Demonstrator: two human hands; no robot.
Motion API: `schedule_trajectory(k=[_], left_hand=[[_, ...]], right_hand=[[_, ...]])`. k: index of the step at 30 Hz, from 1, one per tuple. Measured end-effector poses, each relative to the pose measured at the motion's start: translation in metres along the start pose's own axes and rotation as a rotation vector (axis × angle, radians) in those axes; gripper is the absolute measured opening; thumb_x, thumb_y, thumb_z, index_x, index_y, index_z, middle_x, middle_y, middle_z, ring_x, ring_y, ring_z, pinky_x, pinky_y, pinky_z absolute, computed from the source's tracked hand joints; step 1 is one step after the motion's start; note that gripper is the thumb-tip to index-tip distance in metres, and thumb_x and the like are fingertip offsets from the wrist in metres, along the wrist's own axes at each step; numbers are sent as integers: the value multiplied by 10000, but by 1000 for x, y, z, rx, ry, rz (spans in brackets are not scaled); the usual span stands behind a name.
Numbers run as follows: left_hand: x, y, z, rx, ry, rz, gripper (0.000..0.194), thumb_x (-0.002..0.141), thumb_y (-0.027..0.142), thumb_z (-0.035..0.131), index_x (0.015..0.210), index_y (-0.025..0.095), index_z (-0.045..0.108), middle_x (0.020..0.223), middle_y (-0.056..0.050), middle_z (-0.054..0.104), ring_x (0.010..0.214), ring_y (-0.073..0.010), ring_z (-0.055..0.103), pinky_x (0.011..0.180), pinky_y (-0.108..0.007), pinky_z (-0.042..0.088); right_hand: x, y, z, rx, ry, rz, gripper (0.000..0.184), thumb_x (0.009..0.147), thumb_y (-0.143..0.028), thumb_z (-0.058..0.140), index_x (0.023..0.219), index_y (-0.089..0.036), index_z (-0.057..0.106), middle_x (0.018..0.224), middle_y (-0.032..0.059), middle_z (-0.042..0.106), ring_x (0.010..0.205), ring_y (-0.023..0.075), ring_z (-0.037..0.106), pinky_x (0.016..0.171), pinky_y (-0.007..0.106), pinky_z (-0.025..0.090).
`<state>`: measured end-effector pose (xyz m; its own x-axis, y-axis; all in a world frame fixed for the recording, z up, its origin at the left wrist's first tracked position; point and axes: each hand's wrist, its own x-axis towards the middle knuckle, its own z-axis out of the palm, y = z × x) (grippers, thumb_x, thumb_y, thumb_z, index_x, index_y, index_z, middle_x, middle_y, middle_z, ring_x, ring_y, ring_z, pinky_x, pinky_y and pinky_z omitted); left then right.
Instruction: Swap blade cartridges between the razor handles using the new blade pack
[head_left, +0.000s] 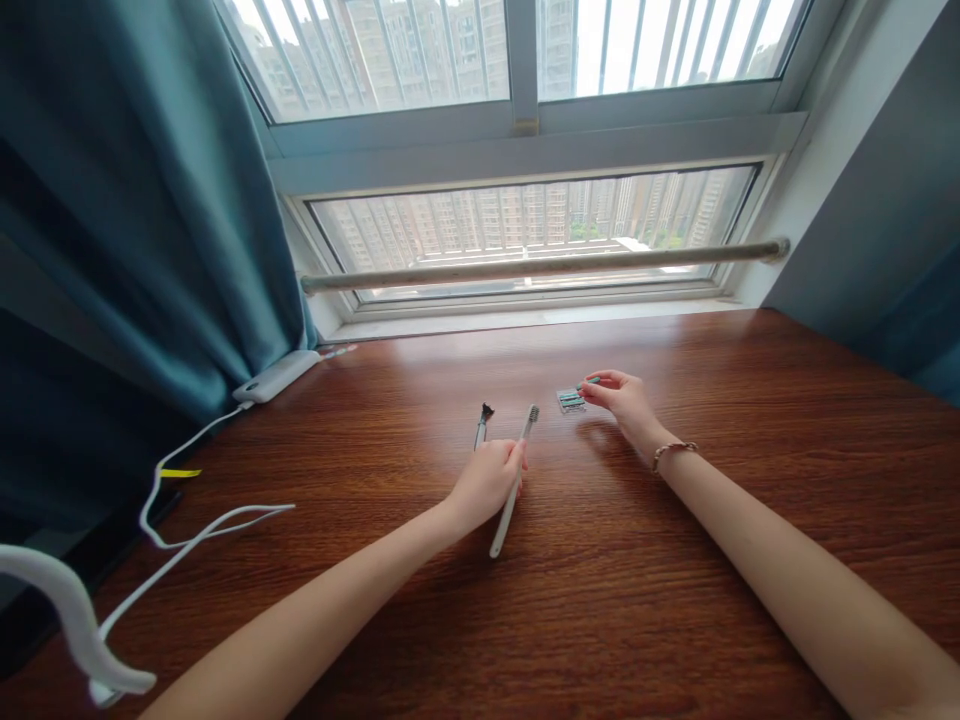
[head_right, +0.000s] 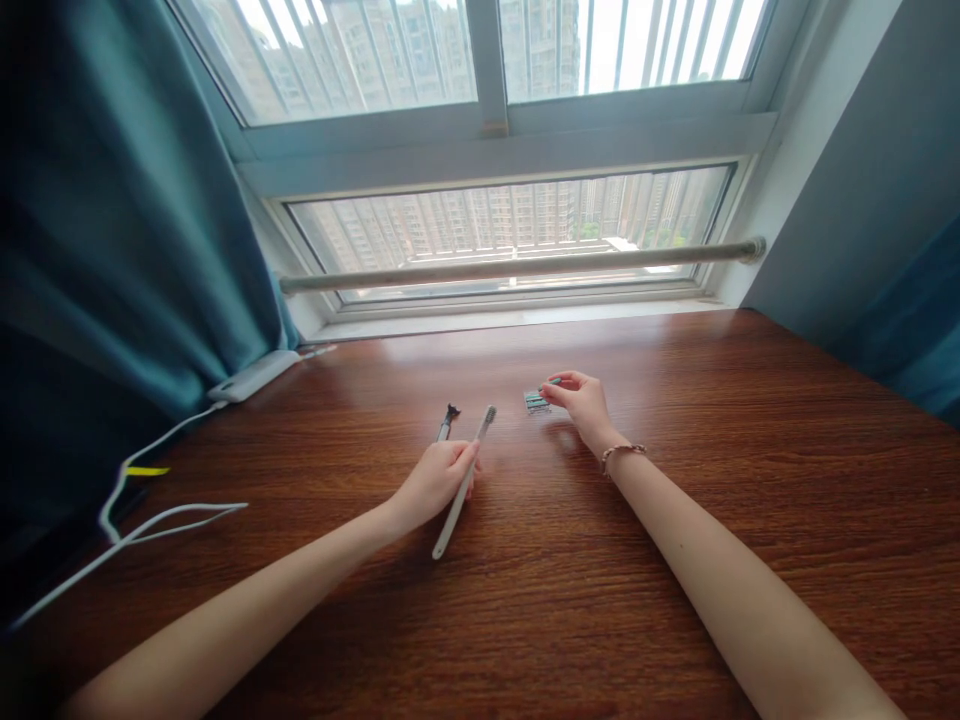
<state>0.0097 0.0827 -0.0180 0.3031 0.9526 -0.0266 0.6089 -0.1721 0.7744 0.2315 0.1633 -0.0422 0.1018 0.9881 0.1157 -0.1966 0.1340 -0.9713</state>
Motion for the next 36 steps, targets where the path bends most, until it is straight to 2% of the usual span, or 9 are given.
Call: schedule_trajectory(k=[3,5,11,18,24,27,30,34,36], left_hand=[[8,9,6,457,42,70,484,853,371,229,579,155,564,570,-75,602,575,-199,583,569,-306,408],[14,14,12,667,57,70,506,855,369,219,611,145,602,644,-113,632,640,-234,602,596,-331,412],[23,14,24,924,54,69,554,873,362,151,769,135,645,733,-145,651,686,-252,619,593,-341,425],[22,10,18,979,28,99,479,864,286,211,770,119,650,724,-158,650,675,-265,624,562,-343,434],[29,11,9,994,17,136,442,860,341,248,763,124,621,712,-136,633,672,-249,609,579,-339,434],[47,14,7,971,95,194,402,852,418,279,907,134,558,846,-121,608,822,-245,571,678,-347,428],[77,14,9,838,198,380,418,736,482,505,961,131,512,984,-120,547,974,-246,483,816,-353,384],[117,8,18,628,119,407,637,575,494,662,1051,112,481,1173,-167,425,1153,-290,316,959,-420,250],[131,5,21,592,73,398,617,530,521,676,974,117,534,1125,-160,456,1115,-301,351,943,-437,268]], right_hand=[[2,6,-3,-12,2,-6,320,513,-294,762,753,-152,605,676,30,657,670,156,633,725,310,521],[3,8,-5,-31,3,-16,315,510,-290,761,745,-151,603,678,28,656,672,156,631,721,307,520],[3,9,-9,-118,15,-65,302,525,-306,744,741,-143,609,705,45,659,683,167,627,684,297,515],[6,11,-9,-268,52,-147,274,579,-368,696,726,-149,622,741,58,662,722,183,609,716,321,476],[7,16,-3,-308,43,-188,261,584,-357,689,740,-161,613,743,51,660,691,176,601,679,310,462],[8,16,-4,-280,79,-203,267,584,-354,690,742,-153,612,759,58,652,712,174,596,693,305,455],[9,14,-7,-233,107,-205,284,584,-364,689,756,-149,618,780,61,646,724,166,587,688,293,451],[9,7,-8,-159,97,-158,330,570,-380,695,793,-149,623,733,48,640,648,144,573,578,261,445],[7,2,-6,-118,75,-127,340,566,-375,700,812,-153,623,738,46,645,656,140,580,583,254,452]])
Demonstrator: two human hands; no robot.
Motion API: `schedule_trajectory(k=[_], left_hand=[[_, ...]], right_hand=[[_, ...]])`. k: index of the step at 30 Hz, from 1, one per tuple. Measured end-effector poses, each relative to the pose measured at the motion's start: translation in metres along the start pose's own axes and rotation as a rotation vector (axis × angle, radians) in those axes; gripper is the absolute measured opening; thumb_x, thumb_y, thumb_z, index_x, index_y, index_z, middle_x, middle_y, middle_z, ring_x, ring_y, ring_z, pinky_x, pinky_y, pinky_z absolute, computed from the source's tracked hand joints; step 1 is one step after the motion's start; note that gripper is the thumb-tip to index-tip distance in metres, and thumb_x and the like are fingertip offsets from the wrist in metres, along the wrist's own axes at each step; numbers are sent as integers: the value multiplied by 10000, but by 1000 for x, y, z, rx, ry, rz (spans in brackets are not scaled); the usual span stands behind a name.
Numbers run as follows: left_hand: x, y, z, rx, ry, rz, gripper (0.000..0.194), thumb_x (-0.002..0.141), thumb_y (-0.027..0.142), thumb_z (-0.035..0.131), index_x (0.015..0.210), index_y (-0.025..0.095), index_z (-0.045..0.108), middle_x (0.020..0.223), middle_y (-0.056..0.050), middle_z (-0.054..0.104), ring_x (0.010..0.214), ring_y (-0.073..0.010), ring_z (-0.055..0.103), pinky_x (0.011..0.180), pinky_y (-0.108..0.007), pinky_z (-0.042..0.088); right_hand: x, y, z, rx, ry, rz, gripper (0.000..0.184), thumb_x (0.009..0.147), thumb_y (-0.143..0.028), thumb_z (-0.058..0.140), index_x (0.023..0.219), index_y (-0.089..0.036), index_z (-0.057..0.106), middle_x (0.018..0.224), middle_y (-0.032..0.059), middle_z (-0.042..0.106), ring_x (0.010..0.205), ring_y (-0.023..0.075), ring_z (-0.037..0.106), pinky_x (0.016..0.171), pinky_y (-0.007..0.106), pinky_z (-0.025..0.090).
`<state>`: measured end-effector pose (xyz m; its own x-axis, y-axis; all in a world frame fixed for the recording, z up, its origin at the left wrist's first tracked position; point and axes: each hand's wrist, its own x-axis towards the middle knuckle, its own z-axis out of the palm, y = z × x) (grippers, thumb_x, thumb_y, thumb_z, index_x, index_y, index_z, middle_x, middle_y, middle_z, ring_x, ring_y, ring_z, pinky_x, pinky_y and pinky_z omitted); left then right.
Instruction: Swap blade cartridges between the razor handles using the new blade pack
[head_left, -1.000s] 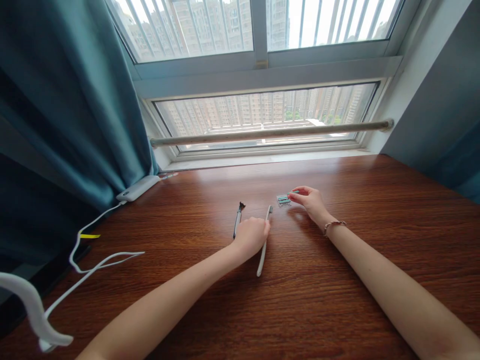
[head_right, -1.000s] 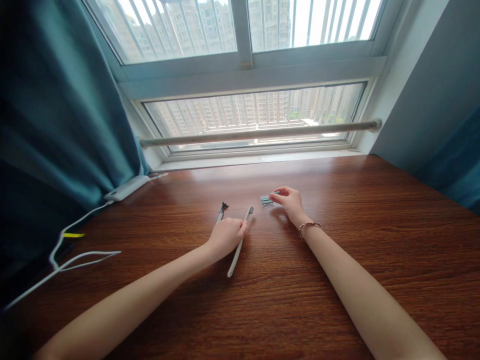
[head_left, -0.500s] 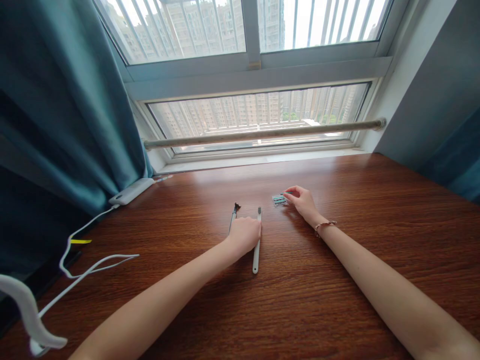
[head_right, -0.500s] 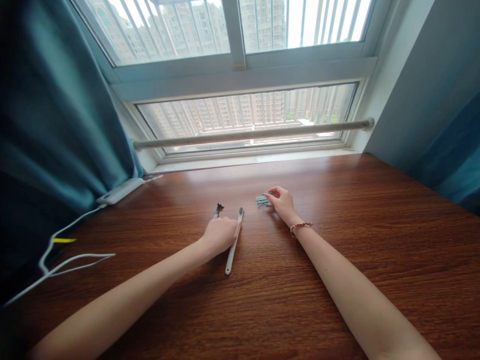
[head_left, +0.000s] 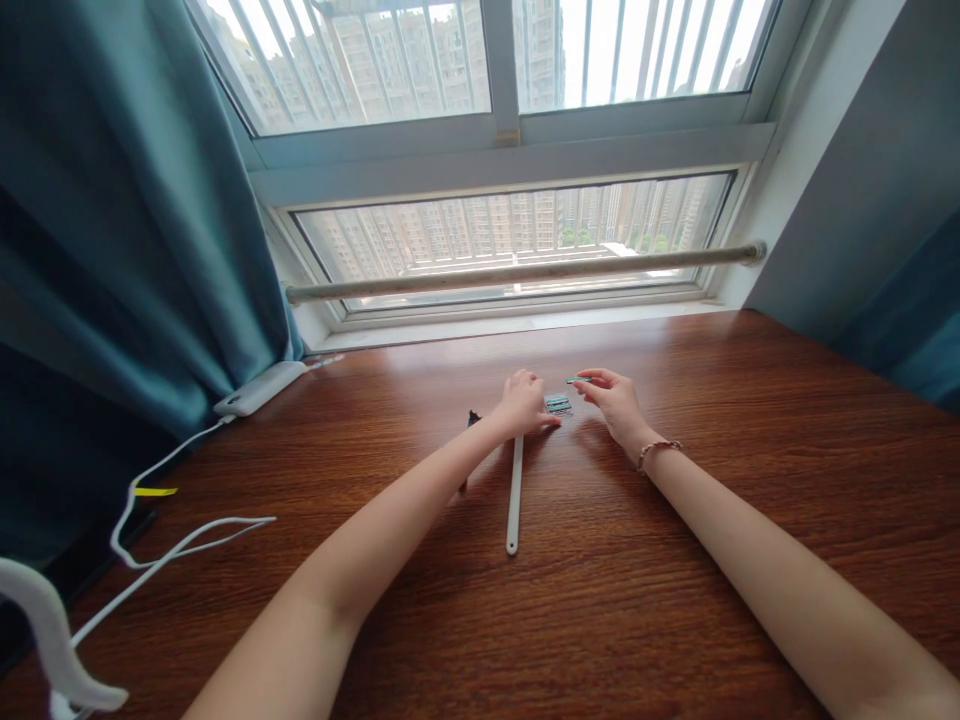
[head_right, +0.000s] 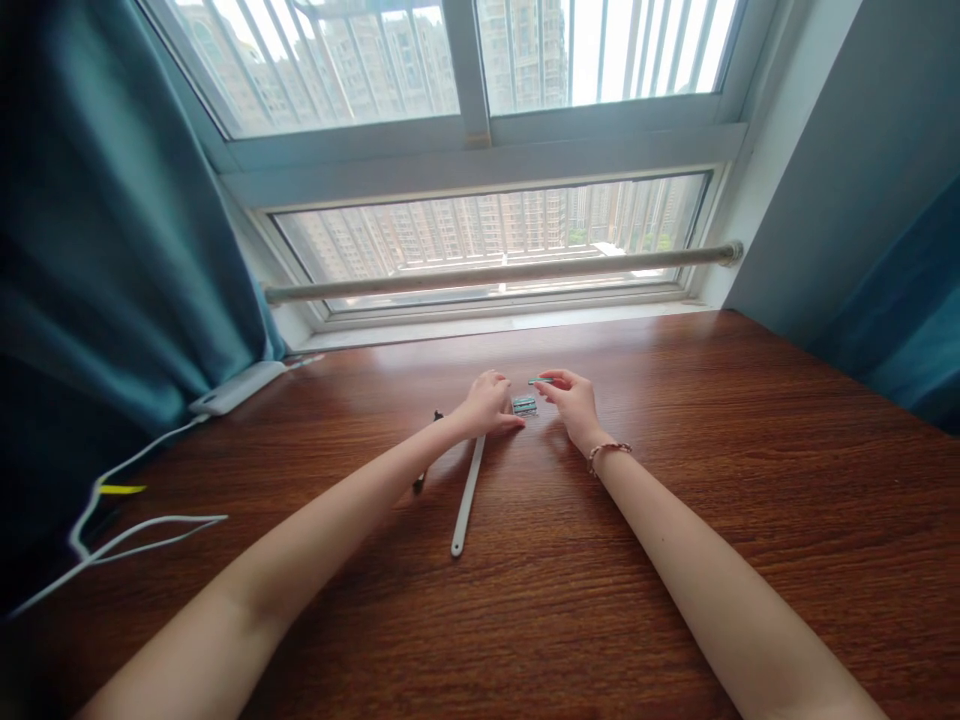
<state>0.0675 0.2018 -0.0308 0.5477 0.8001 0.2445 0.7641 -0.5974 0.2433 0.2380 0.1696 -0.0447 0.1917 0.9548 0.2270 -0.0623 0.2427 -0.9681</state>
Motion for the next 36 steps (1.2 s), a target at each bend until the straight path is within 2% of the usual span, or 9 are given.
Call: schedule_trajectory(k=[4,9,12,14,20,24,26,31,36], left_hand=[[8,-6,2,-84,-33,15,473,547,493,674,845,138,582,1004,-113,516,1014,-264,440,902,-413,329],[-21,3,-11,-240,37,19,510,625,381,656,1032,143,462,1056,-100,504,1007,-201,473,870,-345,390],[-54,16,-24,-765,-5,-87,479,610,280,685,990,164,418,993,-82,534,894,-179,553,774,-343,455],[-75,24,-33,-1010,-31,-154,492,596,226,698,977,171,393,932,-60,542,816,-165,583,738,-349,474],[-115,39,-57,-1370,-72,-200,505,615,158,689,1013,205,382,987,-45,520,812,-188,621,769,-390,485],[-125,40,-59,-1465,-60,-189,484,644,147,671,1023,221,380,1004,-42,521,821,-208,629,794,-419,477],[-128,38,-58,-1476,-71,-185,480,647,146,669,1026,221,385,1004,-46,527,823,-220,630,785,-422,480],[-131,36,-55,-1496,-82,-181,453,645,163,674,1005,208,405,1009,-62,551,842,-223,623,780,-411,481],[-133,37,-51,-1485,-43,-175,454,653,157,667,1010,205,389,1034,-77,545,867,-224,613,786,-398,476]], right_hand=[[-4,-16,2,71,-46,69,329,583,-349,694,844,-159,627,817,61,657,737,147,603,659,259,473],[-5,-40,1,89,-135,187,274,561,-295,714,788,-155,652,787,70,666,709,152,615,626,251,468],[-9,-58,5,45,-224,249,259,527,-261,733,751,-147,669,736,70,667,667,155,607,554,232,434],[-15,-69,10,-33,-300,289,241,519,-255,732,728,-149,676,693,60,663,642,146,590,527,221,401],[-38,-86,31,-212,-440,286,209,539,-307,707,681,-154,694,639,47,645,612,129,519,506,227,342],[-48,-83,39,-305,-442,293,237,534,-341,710,699,-171,706,775,60,672,689,152,521,542,243,340],[-52,-81,42,-310,-426,303,232,517,-331,718,680,-167,706,773,59,674,686,157,527,553,250,346],[-62,-75,50,-253,-407,305,180,532,-297,700,639,-154,689,708,49,662,679,161,544,595,260,377],[-68,-70,54,-187,-334,372,162,539,-267,696,643,-149,655,793,55,649,699,155,549,594,251,390]])
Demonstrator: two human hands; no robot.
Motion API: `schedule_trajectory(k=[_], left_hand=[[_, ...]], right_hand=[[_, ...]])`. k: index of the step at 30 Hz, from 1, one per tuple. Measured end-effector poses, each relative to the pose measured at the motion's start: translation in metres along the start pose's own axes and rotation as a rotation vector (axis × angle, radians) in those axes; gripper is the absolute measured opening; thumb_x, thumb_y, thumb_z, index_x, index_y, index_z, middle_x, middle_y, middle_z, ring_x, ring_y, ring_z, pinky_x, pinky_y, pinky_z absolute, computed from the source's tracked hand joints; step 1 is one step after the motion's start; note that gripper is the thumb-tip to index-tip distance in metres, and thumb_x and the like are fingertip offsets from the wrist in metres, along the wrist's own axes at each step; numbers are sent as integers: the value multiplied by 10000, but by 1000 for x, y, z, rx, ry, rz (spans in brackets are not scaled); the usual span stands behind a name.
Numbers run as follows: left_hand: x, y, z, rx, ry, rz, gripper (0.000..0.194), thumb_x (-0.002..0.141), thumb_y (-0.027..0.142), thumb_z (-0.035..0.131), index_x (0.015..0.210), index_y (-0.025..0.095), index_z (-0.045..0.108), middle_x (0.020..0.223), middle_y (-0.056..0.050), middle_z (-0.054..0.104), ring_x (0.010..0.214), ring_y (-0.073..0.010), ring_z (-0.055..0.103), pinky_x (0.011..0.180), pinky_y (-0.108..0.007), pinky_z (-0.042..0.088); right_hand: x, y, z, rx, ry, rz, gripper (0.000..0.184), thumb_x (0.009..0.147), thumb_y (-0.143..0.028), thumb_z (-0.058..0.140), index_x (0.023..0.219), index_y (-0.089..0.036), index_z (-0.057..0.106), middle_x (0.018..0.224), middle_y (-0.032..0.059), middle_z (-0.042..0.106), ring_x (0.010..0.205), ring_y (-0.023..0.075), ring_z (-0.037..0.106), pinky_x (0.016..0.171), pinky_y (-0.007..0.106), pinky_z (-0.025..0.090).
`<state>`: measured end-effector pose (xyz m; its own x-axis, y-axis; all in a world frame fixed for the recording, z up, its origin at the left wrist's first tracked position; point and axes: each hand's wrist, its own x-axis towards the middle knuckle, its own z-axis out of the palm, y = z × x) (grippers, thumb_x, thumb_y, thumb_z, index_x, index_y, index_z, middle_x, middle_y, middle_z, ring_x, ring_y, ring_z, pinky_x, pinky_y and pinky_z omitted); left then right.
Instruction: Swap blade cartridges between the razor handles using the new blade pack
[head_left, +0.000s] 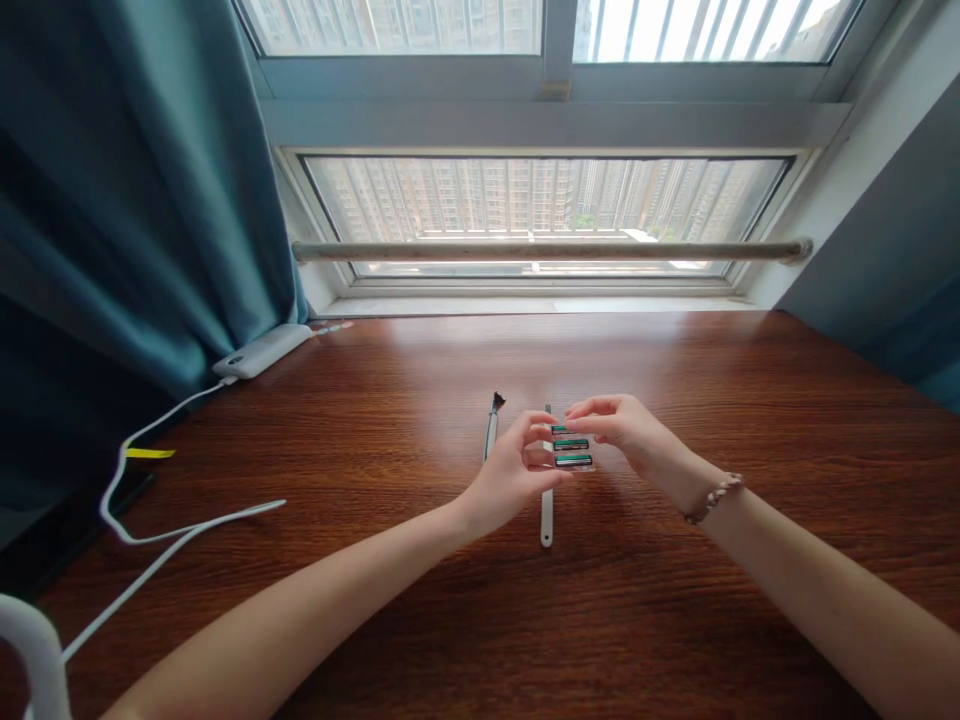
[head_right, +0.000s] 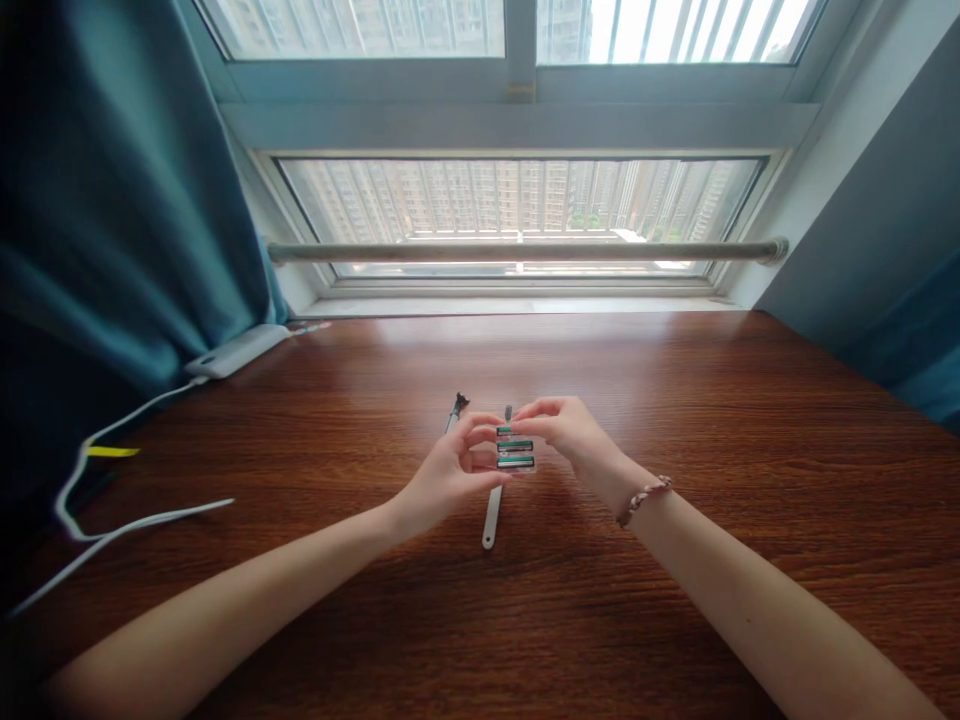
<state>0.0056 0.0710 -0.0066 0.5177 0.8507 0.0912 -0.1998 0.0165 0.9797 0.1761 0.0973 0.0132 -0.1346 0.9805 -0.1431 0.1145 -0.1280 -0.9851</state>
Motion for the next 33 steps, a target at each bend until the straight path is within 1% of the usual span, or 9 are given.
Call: schedule_trajectory(k=[7,13,19,22,24,26,27,30,33], left_hand=[[-1,-2,0,-5,12,-16,455,635,164,684,1008,196,426,1032,-86,563,838,-215,619,768,-385,479],[0,-5,-1,-18,14,-9,454,633,142,682,1005,199,428,1026,-79,564,825,-210,621,766,-392,483],[1,-3,-1,-29,3,6,440,663,140,656,1021,189,406,1042,-90,552,886,-231,608,816,-412,464],[2,-3,-1,-39,7,17,432,672,142,648,1021,194,400,1035,-82,553,876,-226,613,828,-419,459],[2,-3,-2,-53,26,22,442,670,133,649,1025,198,393,1031,-77,554,863,-218,617,834,-424,456],[2,-4,-3,-68,52,23,452,668,127,651,1029,199,388,1028,-74,555,856,-212,619,840,-429,453],[2,-5,-4,-74,63,24,454,667,128,652,1029,198,388,1030,-74,555,854,-209,619,843,-430,452],[3,-6,-5,-84,85,36,456,666,142,656,1032,199,390,1038,-74,558,847,-199,620,846,-429,455],[4,-7,-6,-66,100,48,481,657,152,667,1044,206,386,1034,-68,563,837,-195,620,832,-431,465]], right_hand=[[2,4,0,61,-69,37,161,558,-242,683,673,-142,631,683,38,610,650,145,545,565,247,411],[4,6,-3,36,-106,6,169,565,-255,689,680,-148,625,647,13,582,597,111,508,508,211,373],[7,8,-5,33,-167,-19,182,609,-284,675,731,-152,648,712,29,612,667,136,539,586,240,405],[7,6,-5,15,-140,-37,255,644,-343,652,832,-171,659,812,52,643,738,165,563,611,257,411],[5,2,-5,-64,-45,-124,258,678,-361,621,872,-195,659,855,48,651,758,168,565,620,260,408],[2,-5,-5,-234,54,-272,198,696,-347,608,815,-202,672,789,34,653,680,150,547,591,256,391],[0,-8,-5,-341,71,-348,163,697,-333,610,767,-202,678,733,27,645,630,140,526,570,254,378],[-7,-14,-4,-600,-6,-476,102,695,-290,621,681,-214,687,630,8,602,556,118,467,523,242,337],[-12,-15,-1,-712,-83,-495,85,704,-266,617,700,-223,690,649,0,587,558,105,454,523,227,328]])
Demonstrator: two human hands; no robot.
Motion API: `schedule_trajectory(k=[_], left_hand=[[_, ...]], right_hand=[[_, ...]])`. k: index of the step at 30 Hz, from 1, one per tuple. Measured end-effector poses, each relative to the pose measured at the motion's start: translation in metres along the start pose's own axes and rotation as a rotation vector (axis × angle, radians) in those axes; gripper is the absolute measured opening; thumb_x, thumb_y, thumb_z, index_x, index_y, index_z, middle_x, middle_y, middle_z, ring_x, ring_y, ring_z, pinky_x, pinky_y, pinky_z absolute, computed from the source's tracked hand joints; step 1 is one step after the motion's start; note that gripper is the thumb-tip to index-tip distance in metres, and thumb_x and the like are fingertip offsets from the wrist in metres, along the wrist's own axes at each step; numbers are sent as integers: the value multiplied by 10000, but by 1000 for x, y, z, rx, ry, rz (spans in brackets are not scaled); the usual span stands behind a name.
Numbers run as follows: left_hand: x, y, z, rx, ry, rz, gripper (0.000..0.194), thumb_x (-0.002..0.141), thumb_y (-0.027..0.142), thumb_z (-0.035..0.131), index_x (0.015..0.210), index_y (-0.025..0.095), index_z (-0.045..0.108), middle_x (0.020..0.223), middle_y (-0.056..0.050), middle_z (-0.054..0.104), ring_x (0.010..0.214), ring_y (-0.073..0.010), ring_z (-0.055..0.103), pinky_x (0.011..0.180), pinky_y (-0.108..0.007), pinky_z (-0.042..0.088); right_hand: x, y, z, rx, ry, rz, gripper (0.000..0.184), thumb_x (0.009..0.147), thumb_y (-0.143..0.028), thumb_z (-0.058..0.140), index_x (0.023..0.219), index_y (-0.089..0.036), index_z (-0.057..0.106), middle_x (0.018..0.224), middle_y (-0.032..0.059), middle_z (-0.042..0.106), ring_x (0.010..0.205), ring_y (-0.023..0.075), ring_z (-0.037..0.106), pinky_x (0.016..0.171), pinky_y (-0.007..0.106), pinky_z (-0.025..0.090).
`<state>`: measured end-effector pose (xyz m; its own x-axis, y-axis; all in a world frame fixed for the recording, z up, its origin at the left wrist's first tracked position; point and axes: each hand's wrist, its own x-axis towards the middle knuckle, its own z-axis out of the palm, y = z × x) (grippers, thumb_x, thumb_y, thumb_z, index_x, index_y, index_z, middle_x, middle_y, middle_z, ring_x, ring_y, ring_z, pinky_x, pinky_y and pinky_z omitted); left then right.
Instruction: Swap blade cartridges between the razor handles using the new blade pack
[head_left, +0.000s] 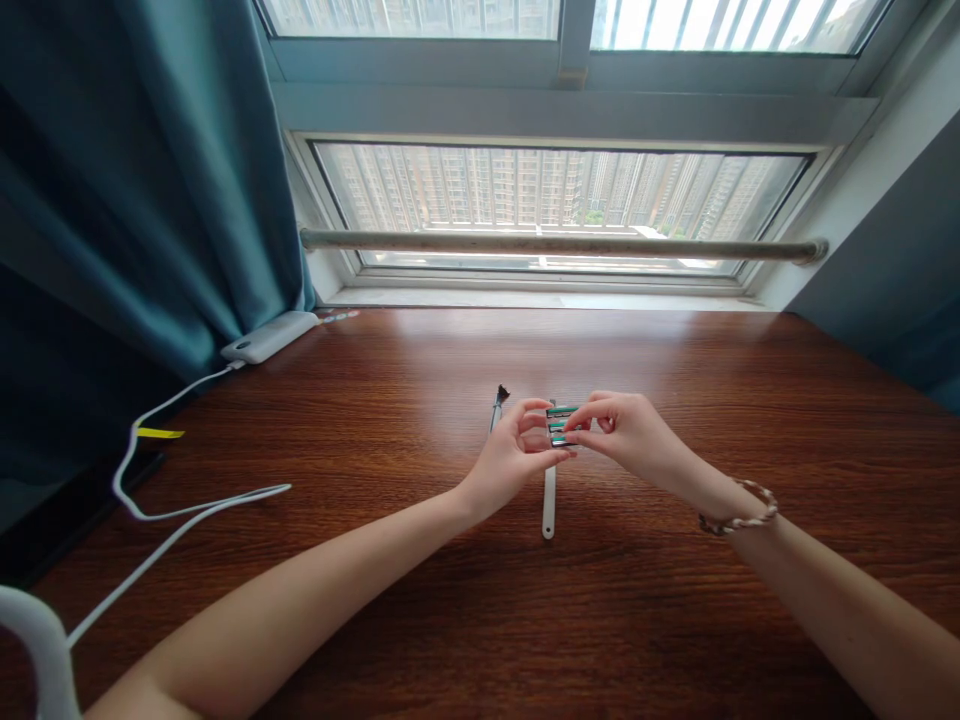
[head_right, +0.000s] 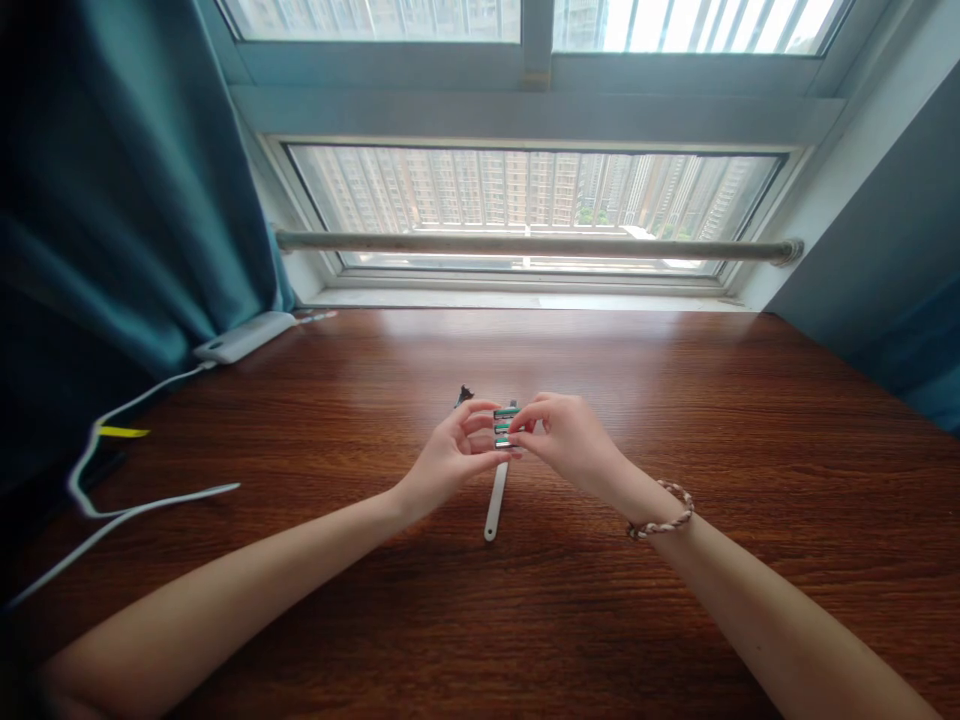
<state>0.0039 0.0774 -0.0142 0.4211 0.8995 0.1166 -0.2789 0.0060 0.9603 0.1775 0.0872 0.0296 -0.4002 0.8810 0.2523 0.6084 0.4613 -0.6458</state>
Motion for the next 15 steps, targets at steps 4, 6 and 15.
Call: schedule_trajectory(k=[4,6,15], left_hand=[[1,-1,-1,21,0,12,500,653,137,670,1053,204,378,1060,-79,554,881,-213,607,837,-426,459],[1,-1,-1,29,-1,15,496,654,136,669,1050,202,378,1055,-80,553,877,-213,608,838,-422,458],[1,-3,-2,68,3,-2,480,659,167,668,1046,206,386,998,-65,561,828,-209,622,812,-426,468]], right_hand=[[-2,-1,3,-87,-31,-8,85,719,-244,602,745,-215,677,703,1,575,580,99,453,560,219,339],[-2,-1,4,-114,-28,3,78,719,-236,600,746,-209,668,713,3,566,589,99,454,568,217,340],[4,3,1,75,-99,179,112,640,-263,646,628,-156,614,563,-26,509,554,100,445,510,218,323]])
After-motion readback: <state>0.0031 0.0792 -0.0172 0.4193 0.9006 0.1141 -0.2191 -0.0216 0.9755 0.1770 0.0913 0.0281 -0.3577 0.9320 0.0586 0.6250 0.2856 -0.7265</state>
